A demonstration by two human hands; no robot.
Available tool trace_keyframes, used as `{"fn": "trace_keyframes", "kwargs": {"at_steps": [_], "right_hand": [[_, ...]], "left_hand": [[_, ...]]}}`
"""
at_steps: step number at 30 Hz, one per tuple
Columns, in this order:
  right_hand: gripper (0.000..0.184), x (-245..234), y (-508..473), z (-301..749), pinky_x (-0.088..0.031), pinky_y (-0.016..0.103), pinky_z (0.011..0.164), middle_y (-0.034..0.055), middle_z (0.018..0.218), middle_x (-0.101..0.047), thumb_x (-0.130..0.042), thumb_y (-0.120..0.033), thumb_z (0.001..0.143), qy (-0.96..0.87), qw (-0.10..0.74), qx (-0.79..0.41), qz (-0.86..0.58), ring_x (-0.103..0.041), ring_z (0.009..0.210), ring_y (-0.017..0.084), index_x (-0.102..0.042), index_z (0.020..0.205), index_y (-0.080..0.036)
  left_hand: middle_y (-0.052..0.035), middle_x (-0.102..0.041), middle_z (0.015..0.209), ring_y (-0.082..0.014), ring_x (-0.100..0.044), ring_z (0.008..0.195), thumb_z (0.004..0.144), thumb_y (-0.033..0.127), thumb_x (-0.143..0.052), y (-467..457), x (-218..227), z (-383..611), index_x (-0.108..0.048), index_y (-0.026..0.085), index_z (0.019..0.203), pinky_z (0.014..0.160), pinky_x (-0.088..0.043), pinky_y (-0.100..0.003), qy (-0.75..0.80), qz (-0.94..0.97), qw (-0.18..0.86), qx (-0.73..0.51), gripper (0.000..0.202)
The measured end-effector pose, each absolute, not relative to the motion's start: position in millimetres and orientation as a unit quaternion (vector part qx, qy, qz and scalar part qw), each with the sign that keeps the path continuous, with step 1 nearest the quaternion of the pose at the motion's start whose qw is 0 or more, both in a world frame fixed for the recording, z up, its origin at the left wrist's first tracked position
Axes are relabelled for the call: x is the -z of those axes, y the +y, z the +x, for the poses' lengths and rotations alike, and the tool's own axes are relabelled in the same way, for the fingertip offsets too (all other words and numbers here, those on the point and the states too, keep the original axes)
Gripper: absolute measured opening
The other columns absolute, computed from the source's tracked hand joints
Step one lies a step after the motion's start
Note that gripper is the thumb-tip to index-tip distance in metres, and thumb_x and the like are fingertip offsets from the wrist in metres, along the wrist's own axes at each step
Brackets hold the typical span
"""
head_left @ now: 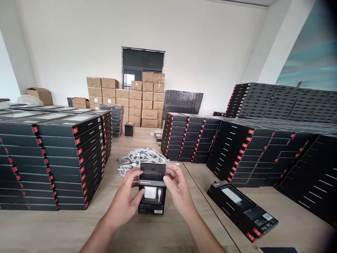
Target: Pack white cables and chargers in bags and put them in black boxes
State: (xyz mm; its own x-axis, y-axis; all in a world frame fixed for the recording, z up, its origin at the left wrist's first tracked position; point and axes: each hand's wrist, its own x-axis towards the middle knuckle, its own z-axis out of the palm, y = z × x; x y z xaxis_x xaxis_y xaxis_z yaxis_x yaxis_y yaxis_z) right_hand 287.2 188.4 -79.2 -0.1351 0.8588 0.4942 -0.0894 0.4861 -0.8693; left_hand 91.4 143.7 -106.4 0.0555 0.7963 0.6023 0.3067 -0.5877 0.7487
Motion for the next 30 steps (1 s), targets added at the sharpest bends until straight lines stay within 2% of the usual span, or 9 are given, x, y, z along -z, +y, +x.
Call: {"fn": "trace_keyframes", "kwargs": {"at_steps": [2,5,9,11,13,16,19,23,30], "right_hand": [[0.032,82.8,190.2,288.3,-0.053,0.035,0.087,0.0055,0.108,-0.068,-0.072,-0.041,0.079,-0.653,0.588,-0.378,-0.29,-0.066,0.096,0.022,-0.057,0.105,-0.026],[0.012,86.1,193.0,289.9,-0.049,0.034,0.09,0.0068,0.107,-0.068,-0.066,-0.034,0.084,-0.701,0.571,-0.304,-0.299,-0.063,0.102,0.023,-0.064,0.089,-0.023],[0.012,83.3,190.7,290.1,-0.048,0.036,0.092,0.0084,0.109,-0.067,-0.061,-0.03,0.087,-0.73,0.557,-0.249,-0.308,-0.062,0.106,0.024,-0.068,0.081,-0.023],[0.008,80.0,186.9,289.0,-0.048,0.037,0.093,0.0085,0.109,-0.068,-0.062,-0.028,0.086,-0.716,0.571,-0.258,-0.307,-0.063,0.107,0.024,-0.064,0.08,-0.023],[0.009,76.5,182.6,287.7,-0.049,0.037,0.092,0.0073,0.107,-0.07,-0.065,-0.026,0.083,-0.699,0.583,-0.282,-0.304,-0.064,0.104,0.023,-0.057,0.081,-0.024],[0.018,71.3,178.0,287.1,-0.05,0.036,0.09,0.005,0.103,-0.071,-0.069,-0.022,0.078,-0.688,0.585,-0.311,-0.297,-0.066,0.098,0.022,-0.053,0.087,-0.025],[0.015,66.9,176.7,288.0,-0.051,0.034,0.086,0.0037,0.096,-0.07,-0.068,-0.022,0.079,-0.698,0.57,-0.32,-0.294,-0.066,0.093,0.021,-0.06,0.092,-0.024],[0.007,63.5,177.8,289.8,-0.05,0.035,0.089,0.0046,0.097,-0.068,-0.066,-0.023,0.082,-0.73,0.546,-0.304,-0.276,-0.064,0.093,0.021,-0.07,0.087,-0.024],[0.013,68.2,183.4,293.9,-0.047,0.037,0.094,0.0063,0.106,-0.066,-0.064,-0.028,0.086,-0.741,0.523,-0.323,-0.271,-0.063,0.1,0.021,-0.077,0.09,-0.027]], "left_hand": [[-0.0096,-0.042,0.14,-0.0217,-0.056,0.118,0.088,0.019,-0.053,146.3,110.3,93.5,-0.032,0.031,0.133,0.097,-0.051,-0.042,0.404,0.671,0.209,-0.586,0.051],[-0.0094,-0.041,0.14,-0.0227,-0.054,0.12,0.089,0.021,-0.052,145.7,109.8,92.0,-0.043,0.03,0.124,0.095,-0.051,-0.04,0.423,0.689,0.169,-0.563,0.037],[-0.0088,-0.045,0.14,-0.0242,-0.048,0.128,0.093,0.024,-0.049,141.4,102.8,89.7,-0.059,0.027,0.108,0.105,-0.042,-0.042,0.441,0.71,0.131,-0.533,0.019],[-0.0076,-0.05,0.138,-0.0236,-0.046,0.132,0.093,0.024,-0.049,139.6,99.9,92.1,-0.059,0.026,0.099,0.11,-0.036,-0.043,0.42,0.692,0.148,-0.568,0.012],[-0.0067,-0.056,0.132,-0.022,-0.049,0.13,0.093,0.024,-0.051,138.2,98.4,96.1,-0.055,0.026,0.096,0.109,-0.038,-0.041,0.388,0.656,0.198,-0.617,0.006],[-0.0055,-0.062,0.123,-0.0202,-0.053,0.125,0.091,0.023,-0.056,136.1,96.9,100.2,-0.05,0.027,0.106,0.106,-0.042,-0.038,0.354,0.623,0.259,-0.648,0.016],[-0.0051,-0.062,0.121,-0.0196,-0.056,0.12,0.091,0.024,-0.057,134.8,95.0,98.5,-0.056,0.028,0.115,0.104,-0.043,-0.036,0.359,0.65,0.249,-0.622,0.024],[-0.0048,-0.064,0.117,-0.0194,-0.059,0.114,0.092,0.023,-0.054,135.4,93.4,94.6,-0.067,0.028,0.104,0.1,-0.045,-0.035,0.364,0.675,0.196,-0.611,0.018],[-0.0036,-0.065,0.114,-0.018,-0.061,0.11,0.092,0.019,-0.053,136.0,91.7,99.6,-0.067,0.028,0.104,0.097,-0.046,-0.034,0.374,0.677,0.142,-0.618,0.02]]}}
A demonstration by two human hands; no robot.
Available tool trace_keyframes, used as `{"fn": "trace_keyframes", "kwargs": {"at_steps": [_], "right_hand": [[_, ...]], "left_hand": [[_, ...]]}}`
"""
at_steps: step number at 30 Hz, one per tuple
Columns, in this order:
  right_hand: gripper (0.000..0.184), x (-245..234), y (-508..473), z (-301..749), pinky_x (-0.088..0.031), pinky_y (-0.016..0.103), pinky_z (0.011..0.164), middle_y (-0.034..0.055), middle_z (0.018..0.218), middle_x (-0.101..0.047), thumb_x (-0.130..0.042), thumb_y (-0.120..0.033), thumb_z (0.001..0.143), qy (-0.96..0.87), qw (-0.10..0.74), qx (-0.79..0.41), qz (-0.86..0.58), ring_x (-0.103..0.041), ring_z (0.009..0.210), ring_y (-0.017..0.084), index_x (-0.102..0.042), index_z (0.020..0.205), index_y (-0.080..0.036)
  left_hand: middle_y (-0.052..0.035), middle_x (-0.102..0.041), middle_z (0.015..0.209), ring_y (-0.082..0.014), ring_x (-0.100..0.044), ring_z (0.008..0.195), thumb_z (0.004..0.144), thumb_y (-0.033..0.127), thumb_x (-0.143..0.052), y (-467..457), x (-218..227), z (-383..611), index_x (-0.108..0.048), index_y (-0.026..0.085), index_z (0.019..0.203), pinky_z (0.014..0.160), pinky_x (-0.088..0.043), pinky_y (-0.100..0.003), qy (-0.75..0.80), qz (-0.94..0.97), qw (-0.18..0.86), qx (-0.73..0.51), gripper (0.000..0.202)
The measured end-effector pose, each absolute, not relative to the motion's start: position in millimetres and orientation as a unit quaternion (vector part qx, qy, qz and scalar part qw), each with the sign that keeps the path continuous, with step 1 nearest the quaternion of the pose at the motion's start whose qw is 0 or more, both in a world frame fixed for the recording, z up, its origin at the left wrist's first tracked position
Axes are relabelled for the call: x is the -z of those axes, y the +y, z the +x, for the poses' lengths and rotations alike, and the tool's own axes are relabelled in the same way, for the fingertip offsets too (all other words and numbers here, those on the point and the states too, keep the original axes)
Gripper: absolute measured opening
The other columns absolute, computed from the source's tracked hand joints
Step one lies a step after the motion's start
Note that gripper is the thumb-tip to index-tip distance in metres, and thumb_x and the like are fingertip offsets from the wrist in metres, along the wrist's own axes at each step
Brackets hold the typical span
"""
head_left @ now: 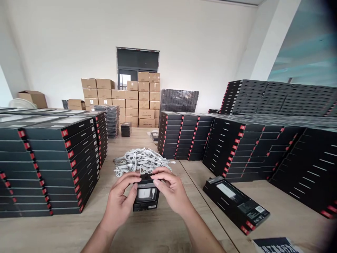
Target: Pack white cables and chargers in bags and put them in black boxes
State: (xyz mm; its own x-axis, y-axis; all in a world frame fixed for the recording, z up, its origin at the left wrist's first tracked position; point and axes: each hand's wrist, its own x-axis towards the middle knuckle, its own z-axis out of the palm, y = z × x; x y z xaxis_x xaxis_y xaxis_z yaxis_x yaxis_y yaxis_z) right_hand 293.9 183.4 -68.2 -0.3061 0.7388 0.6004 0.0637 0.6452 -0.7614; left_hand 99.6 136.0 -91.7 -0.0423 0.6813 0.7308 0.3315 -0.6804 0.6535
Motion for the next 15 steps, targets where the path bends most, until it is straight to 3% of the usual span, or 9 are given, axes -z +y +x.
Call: {"fn": "trace_keyframes", "kwargs": {"at_steps": [7,15], "right_hand": [[0.015,69.1,184.8,292.8,-0.05,0.037,0.091,0.0066,0.105,-0.067,-0.066,-0.037,0.086,-0.727,0.53,-0.349,-0.26,-0.063,0.099,0.022,-0.077,0.09,-0.027],[0.018,66.9,186.5,302.0,-0.05,0.039,0.093,0.0063,0.115,-0.068,-0.07,-0.041,0.082,-0.735,0.477,-0.414,-0.248,-0.063,0.107,0.024,-0.078,0.088,-0.027]], "left_hand": [[-0.0037,-0.066,0.109,-0.0185,-0.062,0.106,0.092,0.02,-0.054,136.2,90.2,100.4,-0.066,0.027,0.1,0.094,-0.048,-0.034,0.383,0.666,0.145,-0.623,0.017],[-0.0076,-0.064,0.116,-0.023,-0.06,0.112,0.09,0.021,-0.051,135.1,93.8,97.3,-0.067,0.025,0.097,0.097,-0.046,-0.04,0.38,0.67,0.181,-0.611,0.018]]}}
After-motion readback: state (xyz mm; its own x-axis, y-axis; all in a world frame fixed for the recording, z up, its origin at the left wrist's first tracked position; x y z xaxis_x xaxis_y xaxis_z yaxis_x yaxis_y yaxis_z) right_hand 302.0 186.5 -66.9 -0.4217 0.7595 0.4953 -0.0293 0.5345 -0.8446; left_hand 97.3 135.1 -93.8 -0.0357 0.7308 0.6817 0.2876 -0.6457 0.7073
